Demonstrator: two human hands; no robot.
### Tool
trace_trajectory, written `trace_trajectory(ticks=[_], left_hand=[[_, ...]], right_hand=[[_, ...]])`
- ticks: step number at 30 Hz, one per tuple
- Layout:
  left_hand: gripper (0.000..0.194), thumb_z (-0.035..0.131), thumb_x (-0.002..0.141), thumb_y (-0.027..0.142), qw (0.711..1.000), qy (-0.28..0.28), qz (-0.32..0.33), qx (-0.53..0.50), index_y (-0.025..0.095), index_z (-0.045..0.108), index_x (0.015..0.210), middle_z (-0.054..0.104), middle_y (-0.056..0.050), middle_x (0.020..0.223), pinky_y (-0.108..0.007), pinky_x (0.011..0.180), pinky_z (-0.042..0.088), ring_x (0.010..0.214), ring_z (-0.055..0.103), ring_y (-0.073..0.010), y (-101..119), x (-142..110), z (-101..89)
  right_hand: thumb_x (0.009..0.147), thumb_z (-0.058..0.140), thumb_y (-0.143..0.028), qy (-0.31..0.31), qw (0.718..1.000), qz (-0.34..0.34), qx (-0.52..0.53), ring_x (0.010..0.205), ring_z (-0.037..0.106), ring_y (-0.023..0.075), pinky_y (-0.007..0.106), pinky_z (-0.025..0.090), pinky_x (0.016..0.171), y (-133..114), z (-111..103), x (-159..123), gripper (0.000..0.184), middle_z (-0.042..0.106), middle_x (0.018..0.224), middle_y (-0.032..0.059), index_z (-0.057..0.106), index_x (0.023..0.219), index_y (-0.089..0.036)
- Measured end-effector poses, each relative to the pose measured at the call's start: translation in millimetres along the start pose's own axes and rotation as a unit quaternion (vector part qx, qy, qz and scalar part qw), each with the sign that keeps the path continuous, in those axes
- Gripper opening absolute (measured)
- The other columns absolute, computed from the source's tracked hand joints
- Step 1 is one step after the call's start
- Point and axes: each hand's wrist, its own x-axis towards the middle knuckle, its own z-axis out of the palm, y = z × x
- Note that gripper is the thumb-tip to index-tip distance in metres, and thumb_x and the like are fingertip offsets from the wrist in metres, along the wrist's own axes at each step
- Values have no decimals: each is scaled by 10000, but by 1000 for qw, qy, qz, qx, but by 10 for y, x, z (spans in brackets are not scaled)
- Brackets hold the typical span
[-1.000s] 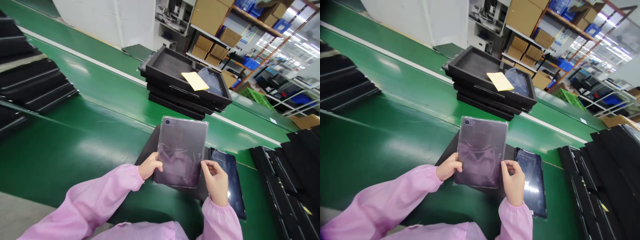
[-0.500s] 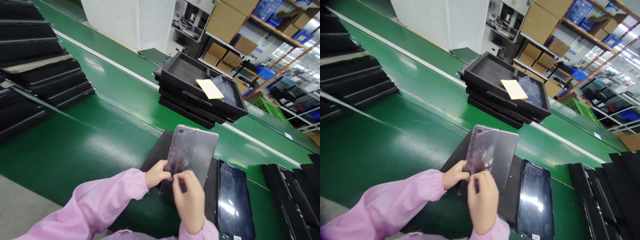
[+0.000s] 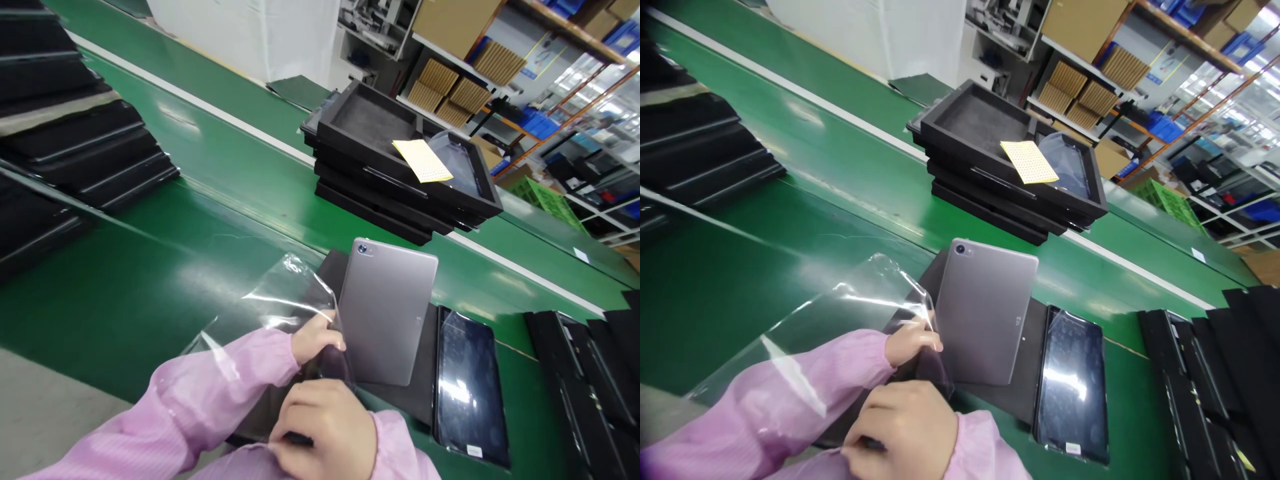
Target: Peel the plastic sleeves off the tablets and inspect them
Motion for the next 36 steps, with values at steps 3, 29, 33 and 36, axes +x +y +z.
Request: trace_trajectory(ticks=[3, 29, 33, 36], left_hand=[[166, 638, 419, 117, 999, 11, -20, -48, 185, 568, 554, 559, 52, 492, -265, 558, 376, 547, 499, -131, -14, 12, -16], [798, 791, 647, 396, 998, -17, -26, 50, 205, 559, 1386, 652, -158, 1379, -431, 1029, 494, 1333, 562, -332, 64, -9, 89], [675, 746, 728, 548, 997, -67, -15, 43, 226, 640, 1312, 618, -126, 1438, -423, 1035, 512, 1364, 540, -342, 148, -133, 189], [667, 756, 692, 608, 998, -1, 0, 58, 178, 708, 1199, 708, -130, 1306, -424, 1032, 526, 1264, 621, -350, 193, -160, 207]], right_hand=[[920, 618, -301, 52, 995, 53, 70, 580, 654, 116, 223, 535, 613, -96, -364, 23, 229, 721, 651, -15, 675, 710, -228], [789, 580, -338, 361, 845, 394, -26, 860, 751, 256, 379, 595, 802, -490, -1267, -627, 426, 798, 924, 62, 710, 1171, -202], [853, 554, -275, 211, 895, 361, -152, 750, 766, 234, 328, 600, 690, -655, -1023, -447, 466, 807, 929, 60, 660, 1301, -205], [879, 566, -282, 156, 947, 260, -103, 900, 780, 212, 325, 619, 792, -585, -991, -479, 346, 802, 1078, 28, 729, 1183, -265]])
